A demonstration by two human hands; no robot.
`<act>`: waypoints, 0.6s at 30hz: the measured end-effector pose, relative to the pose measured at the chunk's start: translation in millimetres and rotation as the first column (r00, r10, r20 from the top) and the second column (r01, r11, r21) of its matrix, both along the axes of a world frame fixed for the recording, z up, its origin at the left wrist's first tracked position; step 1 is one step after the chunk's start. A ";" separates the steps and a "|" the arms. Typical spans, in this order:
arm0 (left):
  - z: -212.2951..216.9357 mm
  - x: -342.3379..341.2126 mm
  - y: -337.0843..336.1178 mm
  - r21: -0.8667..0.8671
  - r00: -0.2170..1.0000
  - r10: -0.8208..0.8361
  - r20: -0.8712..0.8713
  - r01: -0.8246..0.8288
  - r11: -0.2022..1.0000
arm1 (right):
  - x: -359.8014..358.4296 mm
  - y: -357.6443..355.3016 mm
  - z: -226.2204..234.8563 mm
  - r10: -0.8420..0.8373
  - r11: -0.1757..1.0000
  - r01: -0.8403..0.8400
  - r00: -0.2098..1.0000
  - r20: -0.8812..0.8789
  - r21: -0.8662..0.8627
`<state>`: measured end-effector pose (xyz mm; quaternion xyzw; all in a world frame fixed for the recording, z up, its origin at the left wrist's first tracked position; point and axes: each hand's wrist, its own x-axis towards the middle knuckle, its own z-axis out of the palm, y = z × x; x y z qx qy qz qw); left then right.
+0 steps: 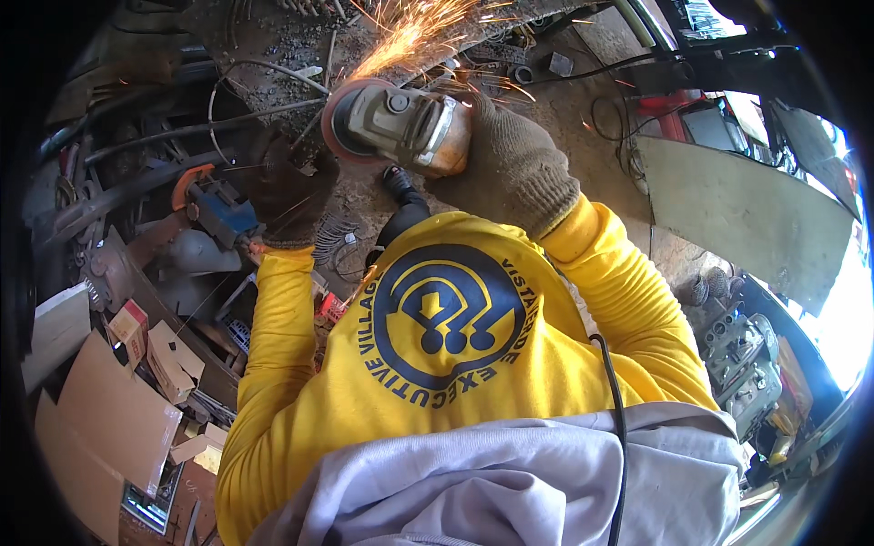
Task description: The person uses an angle grinder to smooth edges on a circular metal frame and then performs welding on the metal rods using a welding tool.
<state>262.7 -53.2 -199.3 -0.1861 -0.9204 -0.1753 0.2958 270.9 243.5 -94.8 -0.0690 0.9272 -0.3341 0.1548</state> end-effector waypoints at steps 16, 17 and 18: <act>0.4 1.9 -2.0 -0.014 0.994 0.021 0.107 -0.019 1.000 | -4.8 -4.3 11.0 -0.024 1.000 0.024 0.999 0.035 0.009; 2.1 1.4 -0.9 -0.017 0.994 0.022 0.105 -0.021 1.000 | -6.9 -4.8 13.0 -0.020 0.999 0.017 0.998 0.065 0.048; 3.7 1.1 1.6 -0.027 0.998 0.021 0.062 -0.020 0.999 | -5.9 -3.2 11.4 -0.019 0.999 0.016 0.998 0.062 0.046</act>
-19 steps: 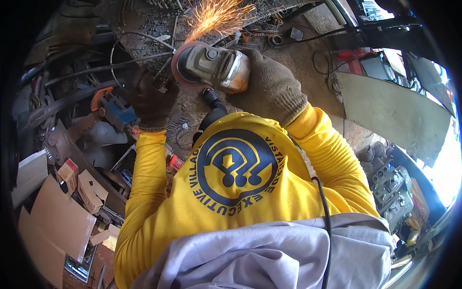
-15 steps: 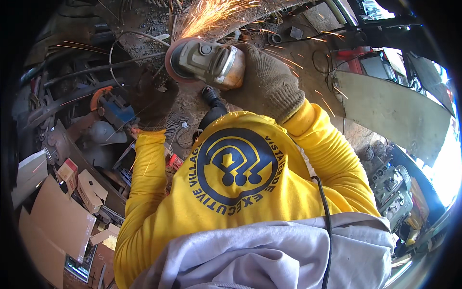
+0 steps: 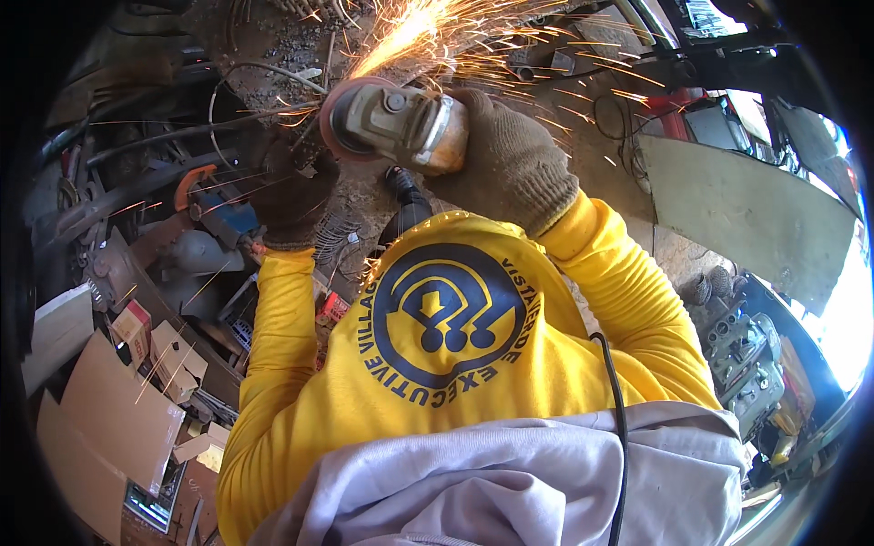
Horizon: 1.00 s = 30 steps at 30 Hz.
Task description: The person uses an angle grinder to smooth edges on a circular metal frame and then performs welding on the metal rods using a welding tool.
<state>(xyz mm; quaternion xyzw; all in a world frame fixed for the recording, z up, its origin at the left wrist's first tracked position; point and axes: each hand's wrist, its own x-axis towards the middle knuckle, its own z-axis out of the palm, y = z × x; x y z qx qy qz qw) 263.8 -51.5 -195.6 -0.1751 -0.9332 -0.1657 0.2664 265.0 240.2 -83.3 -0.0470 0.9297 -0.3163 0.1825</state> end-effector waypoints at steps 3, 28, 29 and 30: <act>-3.7 0.7 0.9 0.004 0.999 0.011 -0.050 -0.010 1.000 | 9.9 10.3 -9.6 0.007 1.000 -0.007 1.000 -0.017 0.007; 2.4 1.0 5.7 0.086 0.998 0.021 0.059 -0.026 0.996 | 3.8 5.9 -7.1 -0.014 0.999 0.013 1.000 0.024 0.038; -0.4 0.8 3.9 0.086 0.998 0.021 0.059 -0.026 0.996 | 2.6 5.4 -8.5 -0.013 1.000 0.013 1.000 -0.011 0.006; -5.9 0.4 1.0 0.083 1.000 0.007 0.010 -0.008 0.997 | 2.0 4.1 -8.5 -0.014 1.000 0.014 1.000 -0.010 0.006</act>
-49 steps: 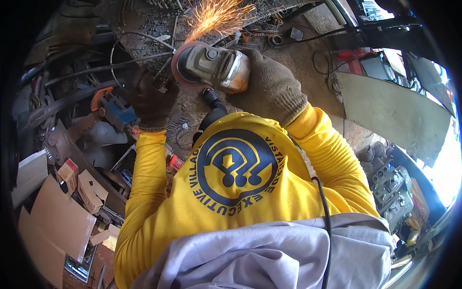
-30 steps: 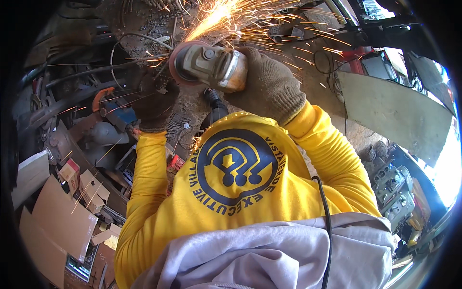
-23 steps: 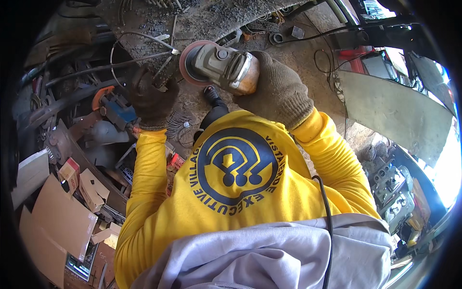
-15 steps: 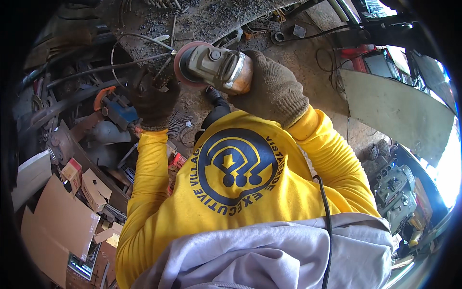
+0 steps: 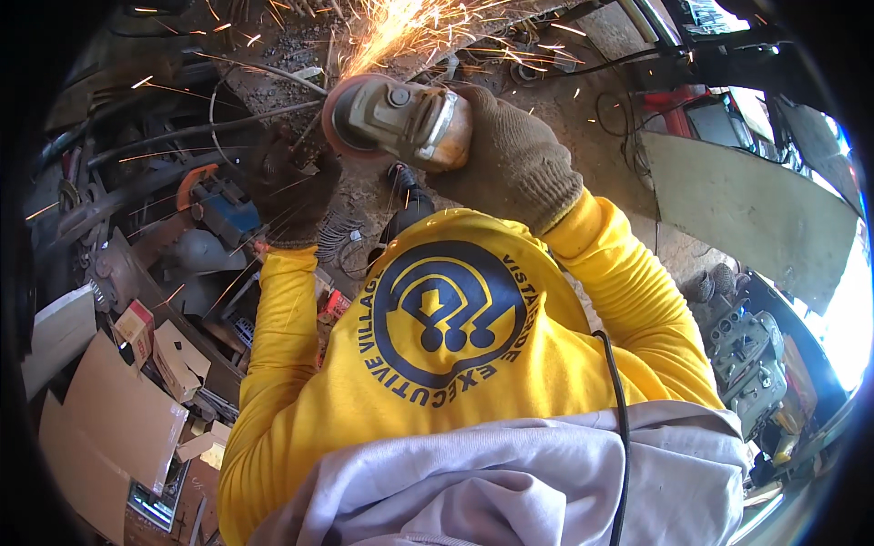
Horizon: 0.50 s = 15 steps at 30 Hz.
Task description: The person uses an angle grinder to smooth edges on a circular metal frame and then performs welding on the metal rods using a welding tool.
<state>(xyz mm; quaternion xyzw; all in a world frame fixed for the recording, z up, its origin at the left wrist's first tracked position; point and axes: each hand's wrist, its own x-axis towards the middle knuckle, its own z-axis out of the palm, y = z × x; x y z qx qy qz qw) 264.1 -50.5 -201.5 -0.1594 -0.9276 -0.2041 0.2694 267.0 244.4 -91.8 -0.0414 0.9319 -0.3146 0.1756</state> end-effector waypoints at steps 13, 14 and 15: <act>-2.4 0.2 -2.4 0.021 0.973 0.033 0.229 -0.039 0.999 | -4.4 -4.4 9.4 0.012 0.986 -0.016 1.000 -0.029 -0.169; -5.3 -0.5 -3.5 0.019 0.973 0.034 0.227 -0.040 0.999 | -5.3 -5.0 8.7 0.017 0.996 -0.016 1.000 0.018 -0.086; -12.2 -2.4 -5.0 -0.019 0.998 0.006 0.067 -0.005 1.000 | -5.7 -5.5 8.4 0.019 1.000 -0.019 0.998 0.065 -0.003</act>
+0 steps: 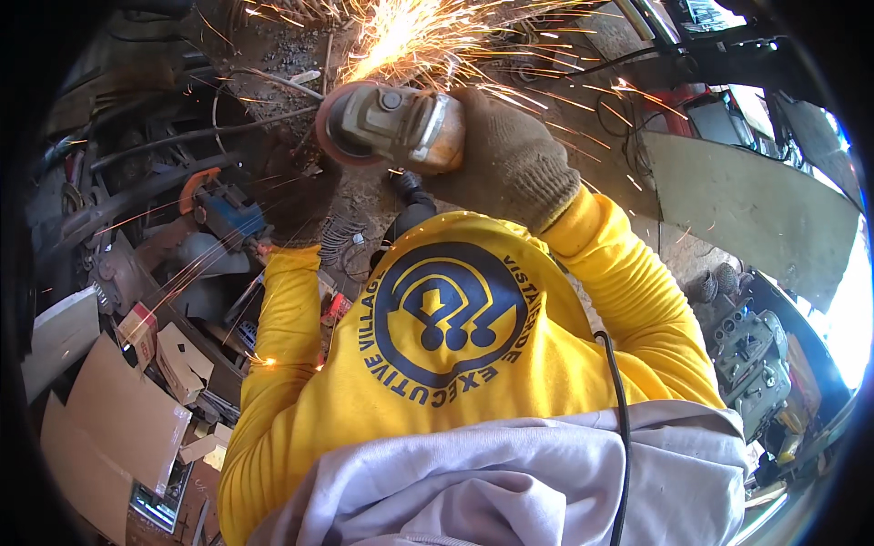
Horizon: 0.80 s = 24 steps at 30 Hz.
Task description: The person uses an angle grinder to smooth edges on a circular metal frame and then performs welding on the metal rods using a welding tool.
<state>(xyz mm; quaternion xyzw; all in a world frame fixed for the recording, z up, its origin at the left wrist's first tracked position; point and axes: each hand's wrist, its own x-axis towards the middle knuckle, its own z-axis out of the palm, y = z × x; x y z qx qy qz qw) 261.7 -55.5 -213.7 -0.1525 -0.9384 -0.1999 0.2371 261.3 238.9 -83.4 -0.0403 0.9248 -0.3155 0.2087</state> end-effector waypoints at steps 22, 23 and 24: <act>-14.6 -0.8 12.5 0.485 0.965 -0.081 0.251 -0.053 0.873 | -21.9 7.8 -3.5 0.136 0.977 -0.135 0.991 -0.003 -0.166; -16.2 -1.7 10.0 0.486 0.966 -0.078 0.246 -0.053 0.872 | -26.2 7.3 -3.4 0.158 0.974 -0.148 0.987 0.042 -0.168; -19.6 -2.4 6.2 0.229 1.000 -0.023 0.011 0.020 0.973 | -26.1 8.4 -3.5 0.160 0.974 -0.152 0.986 0.037 -0.167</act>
